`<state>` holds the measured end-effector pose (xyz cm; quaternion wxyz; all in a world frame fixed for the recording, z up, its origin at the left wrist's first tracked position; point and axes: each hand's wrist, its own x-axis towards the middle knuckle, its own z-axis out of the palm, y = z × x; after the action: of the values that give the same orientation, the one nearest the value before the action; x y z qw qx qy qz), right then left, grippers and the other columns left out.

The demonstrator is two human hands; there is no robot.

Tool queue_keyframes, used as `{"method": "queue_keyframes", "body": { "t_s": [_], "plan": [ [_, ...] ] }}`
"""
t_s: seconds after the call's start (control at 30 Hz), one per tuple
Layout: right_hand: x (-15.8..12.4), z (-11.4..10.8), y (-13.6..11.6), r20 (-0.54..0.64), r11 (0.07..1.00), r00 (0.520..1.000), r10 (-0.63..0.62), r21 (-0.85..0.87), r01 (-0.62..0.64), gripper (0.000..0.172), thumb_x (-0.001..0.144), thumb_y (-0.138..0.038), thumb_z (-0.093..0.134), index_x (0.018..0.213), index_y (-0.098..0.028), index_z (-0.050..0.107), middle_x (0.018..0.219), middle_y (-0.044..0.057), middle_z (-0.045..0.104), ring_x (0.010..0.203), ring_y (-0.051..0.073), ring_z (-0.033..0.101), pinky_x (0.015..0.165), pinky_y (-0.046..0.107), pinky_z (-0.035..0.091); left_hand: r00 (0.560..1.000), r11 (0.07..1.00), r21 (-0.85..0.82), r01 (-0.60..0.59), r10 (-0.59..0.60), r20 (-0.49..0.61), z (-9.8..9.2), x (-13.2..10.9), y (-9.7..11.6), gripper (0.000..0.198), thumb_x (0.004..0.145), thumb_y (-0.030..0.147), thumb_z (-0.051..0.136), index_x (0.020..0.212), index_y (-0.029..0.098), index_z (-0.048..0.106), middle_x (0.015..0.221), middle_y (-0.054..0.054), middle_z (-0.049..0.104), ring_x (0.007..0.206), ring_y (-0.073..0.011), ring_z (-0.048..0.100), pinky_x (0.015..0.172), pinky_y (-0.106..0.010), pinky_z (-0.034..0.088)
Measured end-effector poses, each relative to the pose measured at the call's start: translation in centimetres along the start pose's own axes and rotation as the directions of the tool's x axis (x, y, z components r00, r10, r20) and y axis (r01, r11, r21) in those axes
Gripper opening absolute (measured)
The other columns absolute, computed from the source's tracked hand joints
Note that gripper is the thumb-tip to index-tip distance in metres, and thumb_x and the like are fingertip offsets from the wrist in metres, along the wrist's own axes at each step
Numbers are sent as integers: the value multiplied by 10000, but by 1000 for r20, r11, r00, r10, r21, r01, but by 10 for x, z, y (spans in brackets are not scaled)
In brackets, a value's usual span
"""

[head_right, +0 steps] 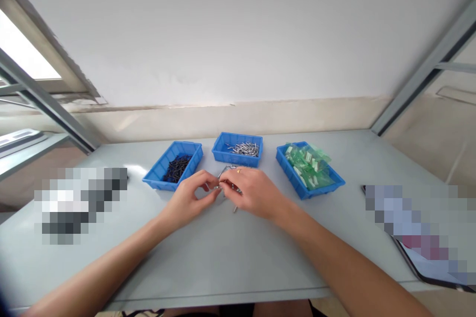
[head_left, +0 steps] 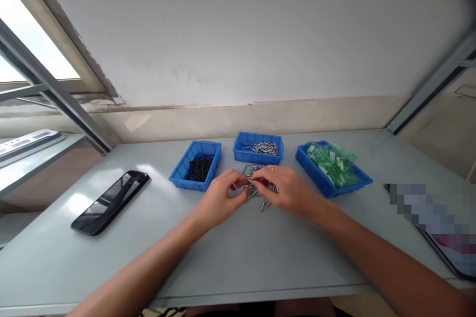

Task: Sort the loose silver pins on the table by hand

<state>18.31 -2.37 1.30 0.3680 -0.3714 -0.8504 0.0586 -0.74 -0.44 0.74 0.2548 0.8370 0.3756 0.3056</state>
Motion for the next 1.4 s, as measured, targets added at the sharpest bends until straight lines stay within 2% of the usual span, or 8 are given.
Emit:
{"method": "queue_keyframes", "body": {
  "t_s": [0.2,0.53,0.77,0.87,0.97,1.1,1.2,1.4],
  "plan": [
    [0,0,2,-38,999,998,40,3,-40,89,880,-209,466,903,-189,550,780,9,631,678,116,551,638,229,405,998,1000,-9,-4,4,-56,-3,0,1,50,841,215,513,820,174,532,801,-13,538,740,-130,501,682,-251,435],
    [1,0,-1,43,998,997,68,3,-68,97,896,-197,445,916,-188,540,774,5,634,670,113,559,595,219,392,971,994,-19,-107,100,-216,-7,1,2,31,831,185,537,847,169,557,783,-20,544,712,-128,518,651,-248,439],
    [-1,10,-1,150,996,988,22,-90,-8,143,913,-223,422,855,-181,546,733,20,622,688,141,590,620,248,408,977,991,-13,-131,127,-169,-5,-1,1,43,834,208,554,842,171,573,762,-18,549,703,-127,537,652,-246,458],
    [-1,11,0,178,991,984,19,-136,5,168,910,-227,426,803,-180,546,724,27,623,694,150,595,622,256,411,989,995,-56,-83,76,-129,-4,-1,1,58,842,203,533,873,170,570,838,-32,597,764,-135,572,698,-249,478],
    [0,7,-1,119,991,992,43,-128,-28,126,903,-215,440,881,-179,558,759,26,640,712,146,599,626,251,415,992,998,-57,-14,7,-123,-4,0,0,74,840,200,531,895,172,571,876,-28,633,827,-141,590,763,-255,474],
    [0,4,0,27,992,1000,-7,-123,10,160,912,-229,415,987,-173,545,778,32,648,707,143,598,632,252,423,995,1000,-7,18,-19,-103,-3,1,-2,77,835,233,546,858,170,582,798,-3,632,759,-128,589,719,-235,467],
    [0,5,2,51,988,997,-50,-146,57,177,921,-228,397,1000,-174,545,810,48,657,742,150,609,655,256,431,997,1000,5,20,-20,-77,-2,2,-3,113,837,271,550,852,171,602,780,-1,636,738,-128,587,708,-237,472],
    [-1,7,6,87,977,996,-20,-212,38,188,930,-224,385,992,-171,555,809,53,658,741,160,612,651,266,432,994,1000,12,26,-25,-110,-4,2,0,107,826,266,566,852,174,614,790,-12,652,731,-139,597,694,-253,491]
  ]
}}
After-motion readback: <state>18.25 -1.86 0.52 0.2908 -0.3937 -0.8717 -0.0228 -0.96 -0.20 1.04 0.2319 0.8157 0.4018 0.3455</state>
